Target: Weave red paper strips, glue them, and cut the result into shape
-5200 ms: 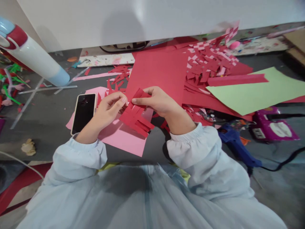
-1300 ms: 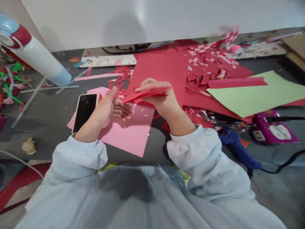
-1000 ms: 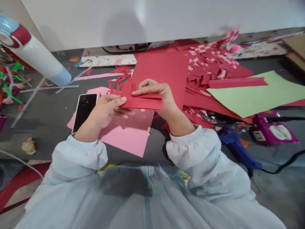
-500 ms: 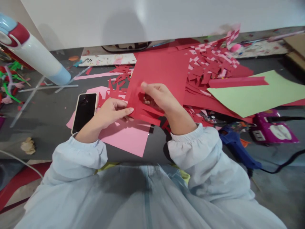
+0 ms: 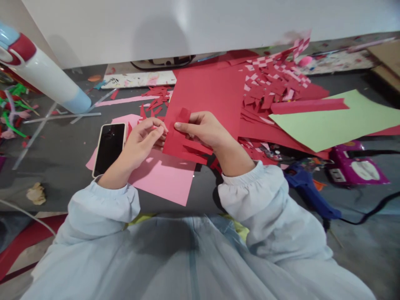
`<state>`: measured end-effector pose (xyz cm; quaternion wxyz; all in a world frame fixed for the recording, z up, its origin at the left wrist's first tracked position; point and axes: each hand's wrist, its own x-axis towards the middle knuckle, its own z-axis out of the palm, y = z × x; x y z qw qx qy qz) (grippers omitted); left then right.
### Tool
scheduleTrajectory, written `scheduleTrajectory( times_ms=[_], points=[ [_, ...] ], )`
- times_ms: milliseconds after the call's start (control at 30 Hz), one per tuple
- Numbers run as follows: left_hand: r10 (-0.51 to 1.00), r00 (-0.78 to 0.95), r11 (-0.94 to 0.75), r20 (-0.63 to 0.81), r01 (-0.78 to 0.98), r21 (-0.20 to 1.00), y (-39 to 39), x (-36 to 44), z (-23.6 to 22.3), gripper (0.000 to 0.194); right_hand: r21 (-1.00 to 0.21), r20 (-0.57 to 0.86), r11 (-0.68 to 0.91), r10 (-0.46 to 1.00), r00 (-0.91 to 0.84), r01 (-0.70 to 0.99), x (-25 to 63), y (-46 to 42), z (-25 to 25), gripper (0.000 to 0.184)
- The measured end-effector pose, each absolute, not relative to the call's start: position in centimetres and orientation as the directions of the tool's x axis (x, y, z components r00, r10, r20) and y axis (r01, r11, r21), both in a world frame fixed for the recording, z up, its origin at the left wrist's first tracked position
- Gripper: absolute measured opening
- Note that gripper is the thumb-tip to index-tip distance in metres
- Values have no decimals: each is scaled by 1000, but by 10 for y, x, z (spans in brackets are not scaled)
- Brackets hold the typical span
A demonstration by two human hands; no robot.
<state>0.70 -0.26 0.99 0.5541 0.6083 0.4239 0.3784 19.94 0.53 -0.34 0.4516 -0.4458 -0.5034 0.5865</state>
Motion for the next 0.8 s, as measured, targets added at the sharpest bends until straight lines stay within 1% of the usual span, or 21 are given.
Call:
scheduleTrajectory(
  times_ms=[233, 500, 633, 733, 800],
  points=[
    [932, 362, -21, -19, 106, 994, -2, 5, 8, 18, -995, -64, -78, 978, -200, -62, 200, 3, 1, 52],
    [935, 352, -2, -39, 114, 993, -2, 6, 8, 23, -994, -74, -89, 976, -206, -68, 200, 2, 0, 46],
    [926, 378, -20, -17, 94, 995, -2, 6, 10, 25, -990, -84, -105, 974, -213, -92, 201, 2, -1, 41],
    [922, 387, -28, -26, 134, 991, -2, 5, 12, 25, -991, -80, -101, 973, -215, -90, 201, 2, -3, 38],
    [930, 366, -15, -48, 168, 986, -3, 4, 13, 24, -995, -74, -86, 975, -212, -50, 202, 2, -3, 39]
  ],
)
